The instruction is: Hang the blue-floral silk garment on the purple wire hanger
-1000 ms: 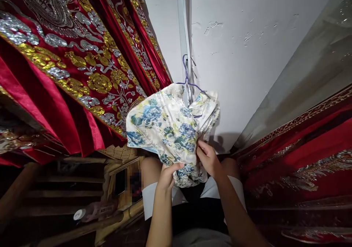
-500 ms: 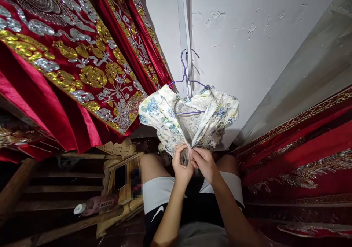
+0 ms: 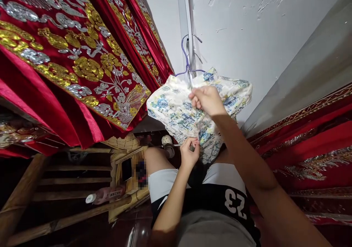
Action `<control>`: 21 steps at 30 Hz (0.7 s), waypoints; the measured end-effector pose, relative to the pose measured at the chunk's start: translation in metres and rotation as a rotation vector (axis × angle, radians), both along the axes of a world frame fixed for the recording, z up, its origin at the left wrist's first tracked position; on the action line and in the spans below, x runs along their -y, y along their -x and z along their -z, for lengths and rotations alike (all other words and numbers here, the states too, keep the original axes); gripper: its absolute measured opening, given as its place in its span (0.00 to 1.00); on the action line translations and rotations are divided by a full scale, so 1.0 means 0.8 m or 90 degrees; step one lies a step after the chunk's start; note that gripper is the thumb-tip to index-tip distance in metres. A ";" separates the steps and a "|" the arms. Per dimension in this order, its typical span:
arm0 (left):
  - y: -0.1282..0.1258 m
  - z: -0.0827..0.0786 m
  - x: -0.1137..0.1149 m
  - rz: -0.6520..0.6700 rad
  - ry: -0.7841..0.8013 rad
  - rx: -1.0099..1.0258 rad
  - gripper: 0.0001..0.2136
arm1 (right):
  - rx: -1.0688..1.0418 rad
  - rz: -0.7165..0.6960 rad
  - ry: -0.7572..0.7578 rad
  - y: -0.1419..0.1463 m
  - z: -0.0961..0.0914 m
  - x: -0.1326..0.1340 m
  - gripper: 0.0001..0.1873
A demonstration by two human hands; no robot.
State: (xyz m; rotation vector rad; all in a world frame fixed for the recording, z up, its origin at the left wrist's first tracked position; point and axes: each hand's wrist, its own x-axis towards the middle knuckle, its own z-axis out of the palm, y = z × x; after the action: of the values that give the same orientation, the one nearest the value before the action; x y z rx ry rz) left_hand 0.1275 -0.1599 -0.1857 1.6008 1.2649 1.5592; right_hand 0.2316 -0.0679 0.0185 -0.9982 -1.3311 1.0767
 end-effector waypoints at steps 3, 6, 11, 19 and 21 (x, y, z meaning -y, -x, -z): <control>0.000 0.004 -0.004 0.016 -0.027 -0.049 0.06 | -0.036 -0.003 -0.047 0.004 -0.021 -0.006 0.15; 0.010 -0.016 -0.015 0.039 -0.064 -0.087 0.07 | -0.021 -0.015 -0.069 0.004 -0.017 0.008 0.15; 0.039 -0.129 -0.062 -0.052 -0.287 -0.084 0.12 | -0.008 -0.022 -0.098 0.000 -0.005 0.024 0.15; 0.052 -0.261 -0.106 -0.012 -0.419 -0.281 0.10 | 0.014 -0.006 -0.146 0.000 0.019 0.016 0.16; 0.069 -0.264 -0.103 -0.053 -0.432 -0.202 0.10 | 0.049 0.007 -0.116 0.002 0.051 0.016 0.16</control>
State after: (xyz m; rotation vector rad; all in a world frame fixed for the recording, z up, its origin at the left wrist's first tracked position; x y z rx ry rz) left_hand 0.0725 -0.0773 0.0252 2.3112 1.0092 1.9785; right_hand 0.2300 -0.0805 -0.0220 -0.9178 -1.4573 0.8984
